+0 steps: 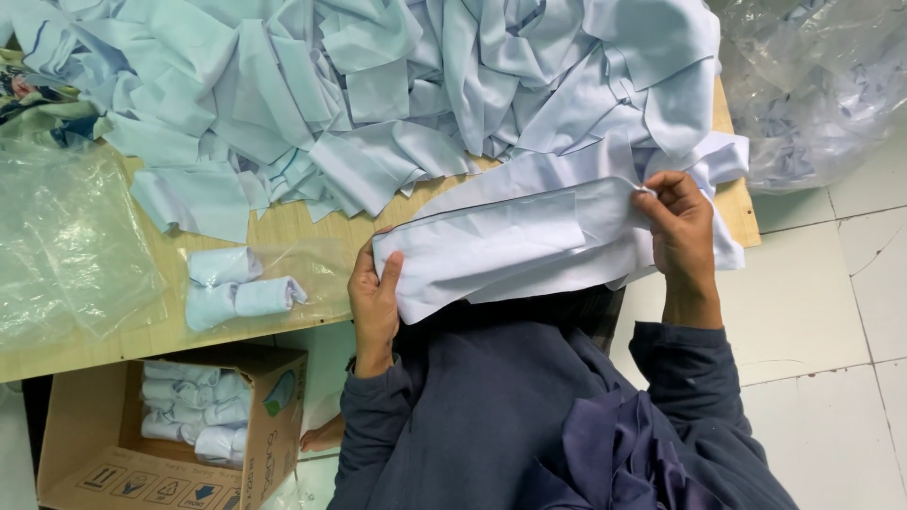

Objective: The person folds light blue fabric pieces on a wooden table, places them into clear plastic bags, and stacks the packaged items into a cardboard box. The process is repeated with multiple fabric pieces.

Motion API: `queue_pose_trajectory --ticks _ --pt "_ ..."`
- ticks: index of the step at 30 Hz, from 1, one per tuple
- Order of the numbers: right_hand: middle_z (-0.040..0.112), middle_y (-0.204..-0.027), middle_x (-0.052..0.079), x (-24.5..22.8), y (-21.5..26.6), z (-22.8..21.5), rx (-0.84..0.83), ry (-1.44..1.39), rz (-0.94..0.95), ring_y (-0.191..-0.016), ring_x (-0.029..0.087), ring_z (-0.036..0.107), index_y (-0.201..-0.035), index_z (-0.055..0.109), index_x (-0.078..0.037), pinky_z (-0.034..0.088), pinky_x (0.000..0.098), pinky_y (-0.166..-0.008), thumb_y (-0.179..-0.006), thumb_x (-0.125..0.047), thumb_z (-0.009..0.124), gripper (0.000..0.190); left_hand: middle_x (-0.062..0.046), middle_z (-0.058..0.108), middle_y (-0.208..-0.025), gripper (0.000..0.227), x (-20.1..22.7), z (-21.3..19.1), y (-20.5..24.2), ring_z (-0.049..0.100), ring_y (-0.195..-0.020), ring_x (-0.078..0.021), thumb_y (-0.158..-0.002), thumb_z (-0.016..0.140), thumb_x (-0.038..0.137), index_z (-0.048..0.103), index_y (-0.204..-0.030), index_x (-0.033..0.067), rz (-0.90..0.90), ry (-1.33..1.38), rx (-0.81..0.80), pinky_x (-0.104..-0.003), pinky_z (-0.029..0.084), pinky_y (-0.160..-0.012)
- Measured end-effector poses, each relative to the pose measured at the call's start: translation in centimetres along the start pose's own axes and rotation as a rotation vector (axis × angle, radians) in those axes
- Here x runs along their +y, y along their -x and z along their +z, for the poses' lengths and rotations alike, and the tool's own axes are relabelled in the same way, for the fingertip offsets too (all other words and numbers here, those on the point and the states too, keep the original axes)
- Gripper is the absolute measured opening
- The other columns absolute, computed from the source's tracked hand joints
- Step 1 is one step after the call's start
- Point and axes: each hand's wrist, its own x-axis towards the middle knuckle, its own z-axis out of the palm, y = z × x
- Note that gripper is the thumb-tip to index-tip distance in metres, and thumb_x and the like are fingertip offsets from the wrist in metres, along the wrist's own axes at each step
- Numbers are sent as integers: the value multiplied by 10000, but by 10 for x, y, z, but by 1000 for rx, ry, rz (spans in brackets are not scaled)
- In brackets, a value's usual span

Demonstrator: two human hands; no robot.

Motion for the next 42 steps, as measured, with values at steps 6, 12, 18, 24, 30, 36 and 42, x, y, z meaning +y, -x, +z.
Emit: queue_pose_trajectory --ticks 6,12,18,24,30,36,42 --pt "655 -917 91 -12 -31 23 19 427 -284 -859 133 610 -1267 650 -11 542 283 -796 -1007 72 727 283 -300 685 -1231 341 1 18 -12 668 -1162 -407 -1042 608 72 595 -1367 -28 98 -415 10 -512 551 -959" --pt "673 -936 185 20 -41 22 122 790 -473 -799 305 676 -1189 702 -8 557 410 -713 -945 -131 894 334 -184 602 -1224 411 -19 18 -26 572 -1044 -362 -940 777 232 659 -1246 -17 356 -962 59 -474 479 -900" --pt "557 -979 84 19 -24 30 115 1102 -302 -937 335 619 -936 650 -41 539 493 -773 -965 -398 882 426 -163 584 -1092 281 -26 14 -33 568 -930 -371 -923 773 215 680 -1001 -38 333 -996 -33 -472 448 -825" --pt "643 -765 90 38 -18 14 127 765 -228 -709 253 640 -1027 713 -116 478 360 -655 -1002 -309 876 255 -215 735 -938 288 -13 -18 -34 718 -870 -454 -1002 689 344 671 -1112 79 -76 -775 -11 -511 532 -701" --pt "631 -876 65 -8 -22 49 197 985 -548 -728 264 655 -1191 693 -108 544 408 -667 -1005 -176 845 249 -279 689 -1085 373 17 5 -36 685 -1012 -486 -974 729 200 601 -1273 15 114 -719 68 -546 552 -812" --pt "578 -889 93 12 -4 49 -27 1142 -565 -843 306 590 -921 752 -99 483 399 -761 -1060 -425 791 357 -88 560 -1184 277 10 7 -13 614 -1066 -307 -987 727 147 664 -1249 82 516 -841 40 -473 507 -875" --pt "604 -951 92 28 37 86 -131 1181 -560 -892 299 587 -916 755 -91 467 403 -736 -926 -563 805 475 -21 650 -1106 124 -6 -8 15 633 -1097 -253 -981 731 175 728 -1101 145 503 -849 -55 -389 463 -920"
